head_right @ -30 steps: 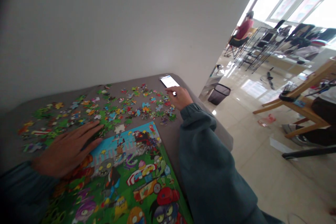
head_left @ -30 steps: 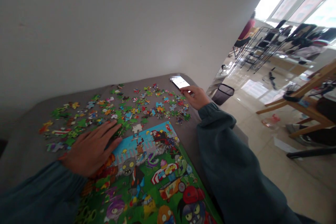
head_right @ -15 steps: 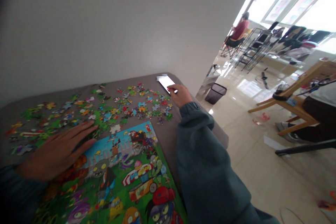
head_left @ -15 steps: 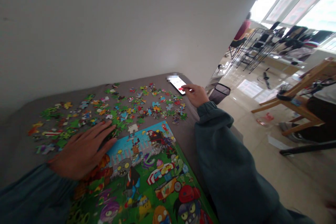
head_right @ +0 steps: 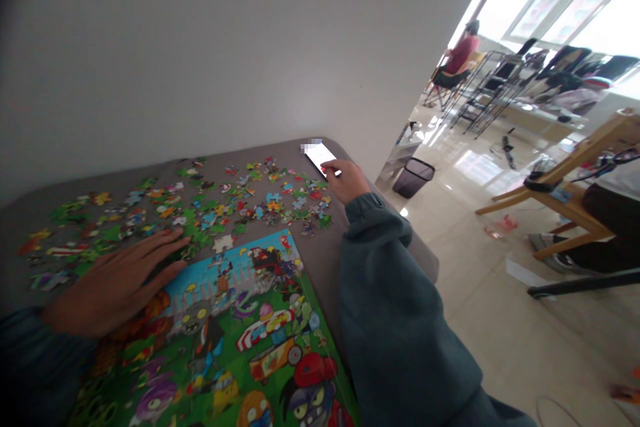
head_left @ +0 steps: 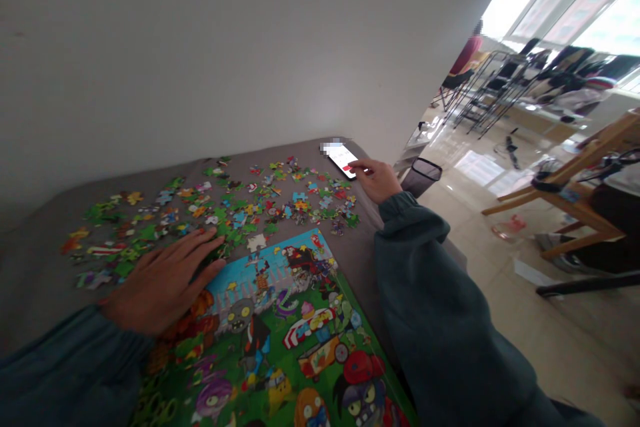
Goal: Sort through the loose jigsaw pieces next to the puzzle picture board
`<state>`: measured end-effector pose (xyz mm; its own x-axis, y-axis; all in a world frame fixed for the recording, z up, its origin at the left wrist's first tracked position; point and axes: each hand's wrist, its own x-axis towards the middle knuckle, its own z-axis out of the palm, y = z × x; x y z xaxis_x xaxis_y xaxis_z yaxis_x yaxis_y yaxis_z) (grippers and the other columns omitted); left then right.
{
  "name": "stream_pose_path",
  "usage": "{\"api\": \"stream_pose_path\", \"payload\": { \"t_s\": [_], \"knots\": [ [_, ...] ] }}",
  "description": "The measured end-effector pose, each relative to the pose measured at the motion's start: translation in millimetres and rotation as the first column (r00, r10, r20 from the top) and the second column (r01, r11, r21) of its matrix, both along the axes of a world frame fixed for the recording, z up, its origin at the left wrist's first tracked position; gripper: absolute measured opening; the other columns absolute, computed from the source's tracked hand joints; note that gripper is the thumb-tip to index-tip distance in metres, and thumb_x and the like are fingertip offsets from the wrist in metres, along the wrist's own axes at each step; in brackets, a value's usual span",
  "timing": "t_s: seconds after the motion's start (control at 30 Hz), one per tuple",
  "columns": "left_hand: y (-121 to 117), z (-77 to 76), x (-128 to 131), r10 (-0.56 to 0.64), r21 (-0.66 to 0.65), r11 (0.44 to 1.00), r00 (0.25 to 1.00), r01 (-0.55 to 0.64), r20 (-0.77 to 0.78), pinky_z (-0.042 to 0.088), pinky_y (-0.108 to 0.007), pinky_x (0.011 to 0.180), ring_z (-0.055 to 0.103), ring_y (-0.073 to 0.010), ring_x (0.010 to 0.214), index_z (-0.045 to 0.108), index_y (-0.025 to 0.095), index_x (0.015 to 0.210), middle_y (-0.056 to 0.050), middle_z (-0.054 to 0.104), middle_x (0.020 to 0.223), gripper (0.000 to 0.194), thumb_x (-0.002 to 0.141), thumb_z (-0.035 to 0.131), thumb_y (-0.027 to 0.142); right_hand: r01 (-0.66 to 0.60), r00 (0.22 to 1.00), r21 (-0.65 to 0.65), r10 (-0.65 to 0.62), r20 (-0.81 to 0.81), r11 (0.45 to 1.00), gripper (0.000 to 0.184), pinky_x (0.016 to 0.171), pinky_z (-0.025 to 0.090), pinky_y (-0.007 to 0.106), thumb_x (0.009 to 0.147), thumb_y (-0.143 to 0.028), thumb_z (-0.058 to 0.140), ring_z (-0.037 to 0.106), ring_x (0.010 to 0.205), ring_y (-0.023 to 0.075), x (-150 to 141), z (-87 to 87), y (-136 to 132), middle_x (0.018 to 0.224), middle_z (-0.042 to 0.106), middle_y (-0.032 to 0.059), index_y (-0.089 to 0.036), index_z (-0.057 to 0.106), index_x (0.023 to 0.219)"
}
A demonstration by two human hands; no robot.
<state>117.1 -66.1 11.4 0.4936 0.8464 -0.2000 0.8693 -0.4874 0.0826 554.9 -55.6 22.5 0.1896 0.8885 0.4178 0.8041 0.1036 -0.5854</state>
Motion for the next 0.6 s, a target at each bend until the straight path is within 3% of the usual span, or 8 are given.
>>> {"api": "stream_pose_path", "payload": {
  "t_s": [0.17, 0.37, 0.6],
  "knots": [
    [4.9, -6.8, -3.7, -0.008, -0.001, 1.000, 0.999, 0.008, -0.038, 0.031, -0.056, 0.127, 0.034, -0.0289, 0.158, 0.052, 0.022, 0.154, -0.006, 0.040, 0.169, 0.075, 0.097, 0.021, 0.061, -0.004, 0.998, -0.062, 0.008, 0.059, 0.998, 0.030, 0.090, 0.059, 0.038, 0.095, -0.017, 0.056, 0.075, 0.092, 0.0219, 1.9, -2.0, 0.6, 0.110, 0.081, 0.0088, -0.018, 0.081, 0.112],
    [4.0, -10.6, -4.5, 0.014, 0.031, 0.999, 1.000, -0.014, -0.015, 0.032, -0.058, 0.126, 0.035, -0.0300, 0.157, 0.052, 0.025, 0.154, -0.005, 0.041, 0.169, 0.076, 0.097, 0.019, 0.063, -0.062, 0.948, -0.201, 0.121, 0.296, 0.978, 0.034, 0.111, 0.048, 0.045, 0.099, -0.019, 0.055, 0.067, 0.119, 0.0270, 1.3, -11.1, 4.1, 0.123, 0.078, 0.0107, -0.019, 0.078, 0.124],
    [6.0, -17.6, -8.3, -0.012, 0.077, 0.997, 0.999, 0.009, 0.041, 0.032, -0.057, 0.126, 0.040, -0.0315, 0.154, 0.052, 0.024, 0.155, -0.005, 0.043, 0.167, 0.075, 0.099, 0.020, 0.063, -0.059, 0.928, -0.310, 0.166, 0.332, 0.949, 0.051, 0.109, 0.048, 0.047, 0.098, -0.016, 0.051, 0.060, 0.126, 0.0298, -7.5, -28.3, 7.0, 0.125, 0.074, 0.0114, -0.025, 0.066, 0.146]
  ]
}}
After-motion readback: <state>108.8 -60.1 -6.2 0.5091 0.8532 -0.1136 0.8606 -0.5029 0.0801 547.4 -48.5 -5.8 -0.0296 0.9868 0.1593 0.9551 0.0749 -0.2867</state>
